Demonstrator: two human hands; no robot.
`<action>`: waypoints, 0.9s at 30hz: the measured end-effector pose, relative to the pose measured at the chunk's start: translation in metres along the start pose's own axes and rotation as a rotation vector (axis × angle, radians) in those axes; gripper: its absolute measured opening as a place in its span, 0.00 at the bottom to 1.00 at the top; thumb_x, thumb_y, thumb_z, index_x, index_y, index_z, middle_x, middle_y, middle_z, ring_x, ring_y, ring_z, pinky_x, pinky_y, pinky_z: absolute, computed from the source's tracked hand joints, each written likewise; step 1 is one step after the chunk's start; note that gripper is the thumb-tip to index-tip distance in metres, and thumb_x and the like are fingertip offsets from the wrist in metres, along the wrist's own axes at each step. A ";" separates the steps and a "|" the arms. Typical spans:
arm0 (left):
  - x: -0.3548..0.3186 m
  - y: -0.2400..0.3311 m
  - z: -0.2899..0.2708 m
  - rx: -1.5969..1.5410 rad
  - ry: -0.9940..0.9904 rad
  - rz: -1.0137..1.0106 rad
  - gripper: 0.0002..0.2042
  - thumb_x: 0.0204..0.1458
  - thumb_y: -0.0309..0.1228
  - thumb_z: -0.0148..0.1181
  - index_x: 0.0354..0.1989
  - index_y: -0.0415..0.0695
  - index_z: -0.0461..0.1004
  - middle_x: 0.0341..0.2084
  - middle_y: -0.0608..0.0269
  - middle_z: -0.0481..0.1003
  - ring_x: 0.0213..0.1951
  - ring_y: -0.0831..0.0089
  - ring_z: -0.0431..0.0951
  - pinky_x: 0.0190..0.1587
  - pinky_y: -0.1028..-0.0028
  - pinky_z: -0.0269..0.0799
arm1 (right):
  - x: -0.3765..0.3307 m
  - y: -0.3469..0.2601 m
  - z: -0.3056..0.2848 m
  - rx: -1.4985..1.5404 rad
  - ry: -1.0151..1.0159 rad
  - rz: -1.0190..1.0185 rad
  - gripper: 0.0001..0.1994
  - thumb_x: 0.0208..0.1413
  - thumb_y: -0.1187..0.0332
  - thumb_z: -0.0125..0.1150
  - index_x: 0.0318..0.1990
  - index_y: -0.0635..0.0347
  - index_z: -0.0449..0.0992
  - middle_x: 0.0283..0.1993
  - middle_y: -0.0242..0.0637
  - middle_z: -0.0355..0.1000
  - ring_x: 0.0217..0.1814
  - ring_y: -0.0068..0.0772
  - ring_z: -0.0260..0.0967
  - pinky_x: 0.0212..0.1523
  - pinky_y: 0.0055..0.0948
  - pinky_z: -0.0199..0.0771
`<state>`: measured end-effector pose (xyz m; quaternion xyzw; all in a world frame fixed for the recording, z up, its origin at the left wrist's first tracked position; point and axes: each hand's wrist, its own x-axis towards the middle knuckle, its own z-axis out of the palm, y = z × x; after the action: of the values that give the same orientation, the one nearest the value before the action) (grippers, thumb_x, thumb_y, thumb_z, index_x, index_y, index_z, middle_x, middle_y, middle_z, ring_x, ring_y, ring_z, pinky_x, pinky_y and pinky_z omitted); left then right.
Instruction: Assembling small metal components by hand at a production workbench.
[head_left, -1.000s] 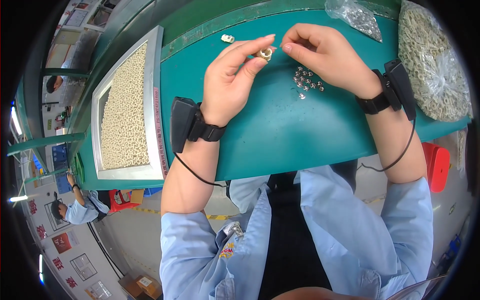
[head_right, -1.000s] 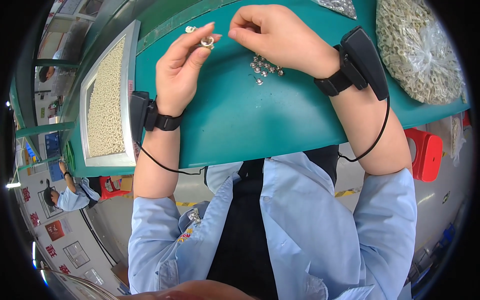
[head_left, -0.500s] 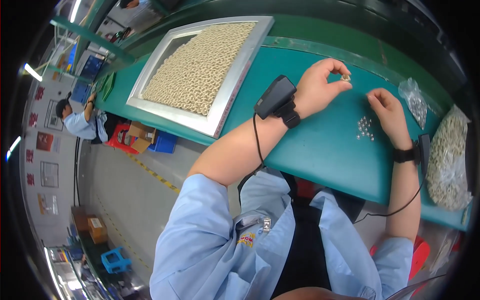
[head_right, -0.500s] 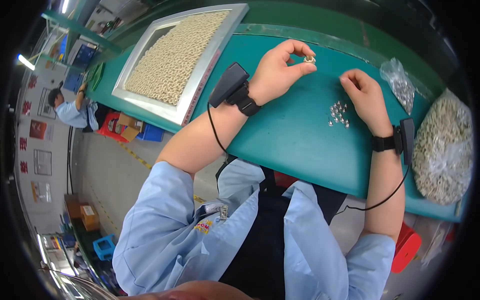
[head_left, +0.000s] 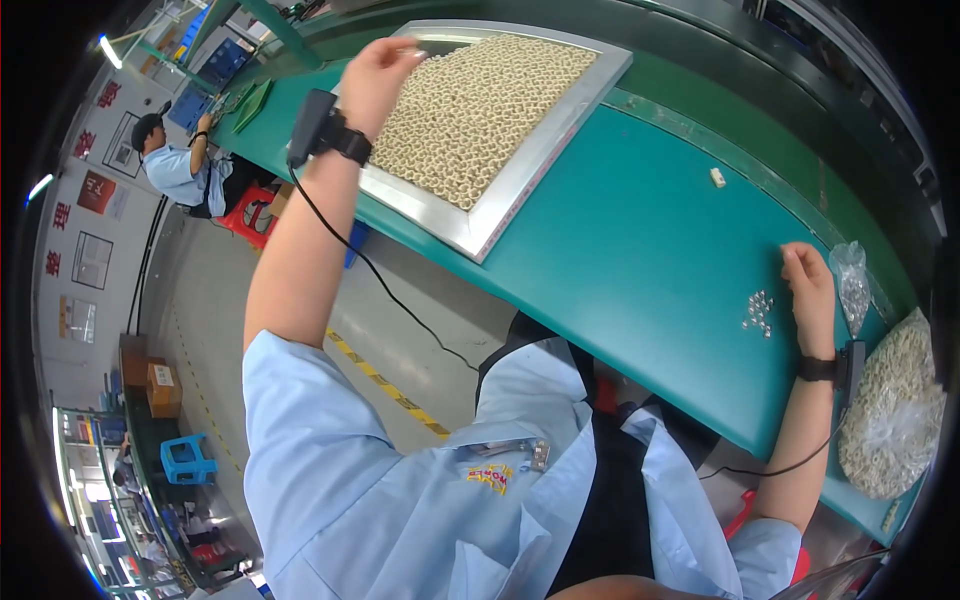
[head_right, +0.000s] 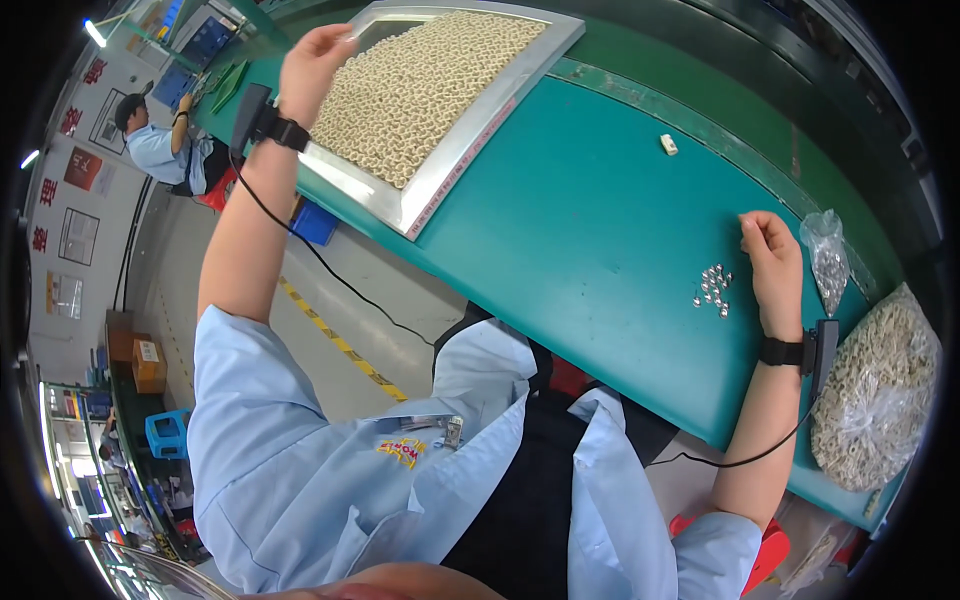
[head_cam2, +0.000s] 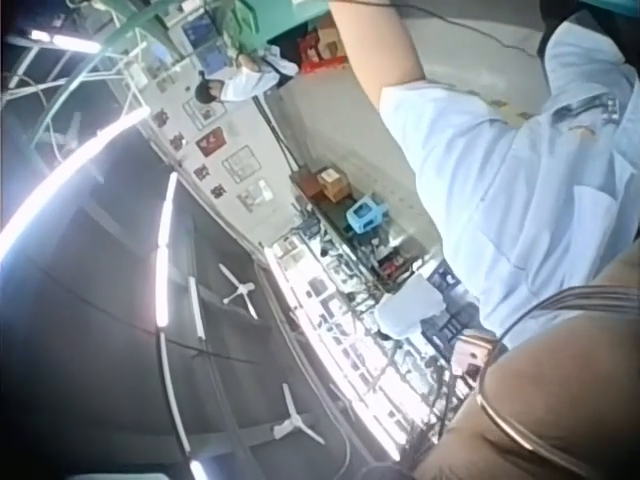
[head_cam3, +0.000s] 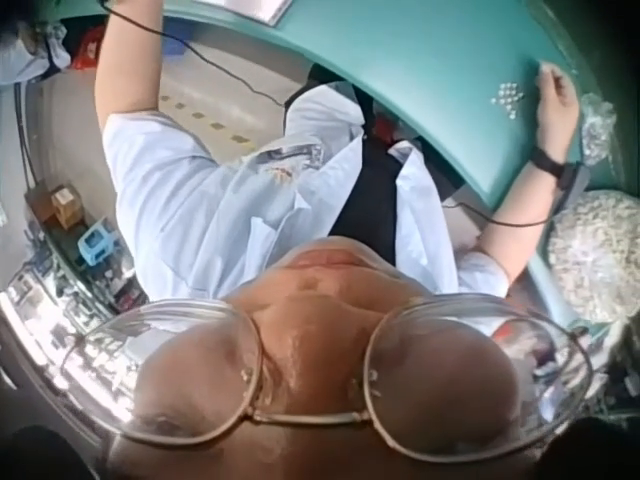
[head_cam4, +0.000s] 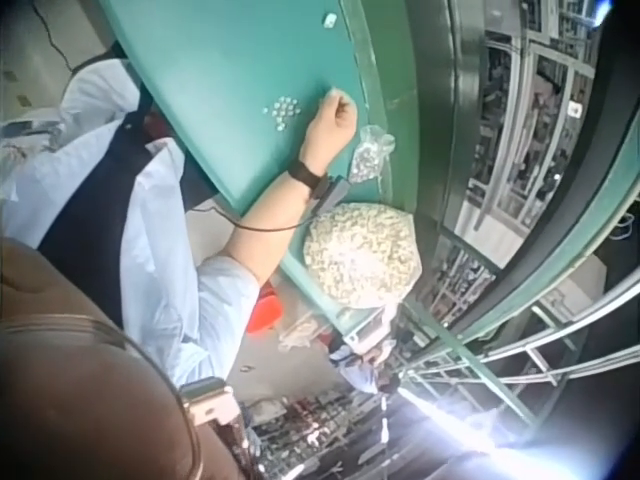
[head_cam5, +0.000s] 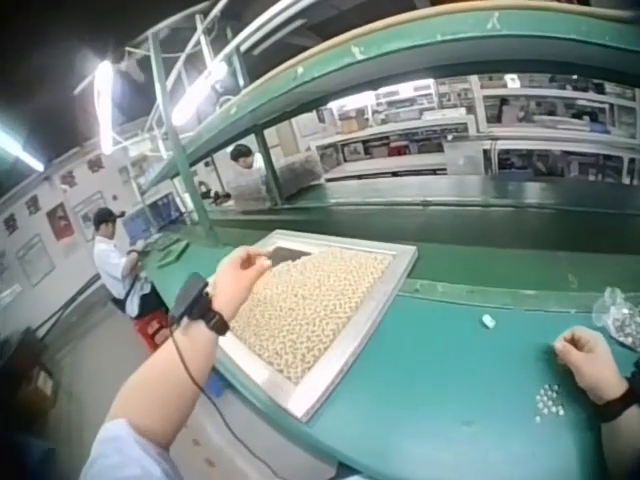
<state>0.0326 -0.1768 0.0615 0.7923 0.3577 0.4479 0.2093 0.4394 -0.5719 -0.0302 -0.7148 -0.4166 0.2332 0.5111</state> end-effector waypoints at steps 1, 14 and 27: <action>0.010 -0.024 -0.019 0.122 0.033 -0.036 0.15 0.48 0.35 0.66 0.43 0.45 0.78 0.29 0.66 0.78 0.31 0.80 0.75 0.37 0.79 0.71 | 0.000 0.001 -0.001 -0.004 -0.003 -0.004 0.08 0.61 0.63 0.54 0.38 0.58 0.72 0.28 0.19 0.62 0.30 0.10 0.55 0.30 0.12 0.54; 0.033 -0.186 -0.113 0.897 -0.122 -0.380 0.16 0.47 0.38 0.62 0.45 0.49 0.78 0.39 0.57 0.79 0.42 0.60 0.79 0.46 0.65 0.73 | 0.009 0.025 -0.001 -0.022 0.116 -0.056 0.07 0.62 0.65 0.53 0.39 0.59 0.73 0.29 0.20 0.63 0.29 0.11 0.55 0.31 0.12 0.54; 0.016 -0.189 -0.118 1.006 -0.301 -0.437 0.14 0.51 0.42 0.58 0.42 0.51 0.80 0.38 0.56 0.79 0.40 0.58 0.79 0.45 0.63 0.73 | 0.007 0.024 -0.002 -0.067 0.144 -0.032 0.08 0.63 0.65 0.52 0.39 0.61 0.72 0.29 0.20 0.62 0.29 0.11 0.54 0.30 0.13 0.54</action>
<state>-0.1352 -0.0389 0.0079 0.7572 0.6488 0.0507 -0.0572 0.4528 -0.5702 -0.0509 -0.7395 -0.3977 0.1590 0.5193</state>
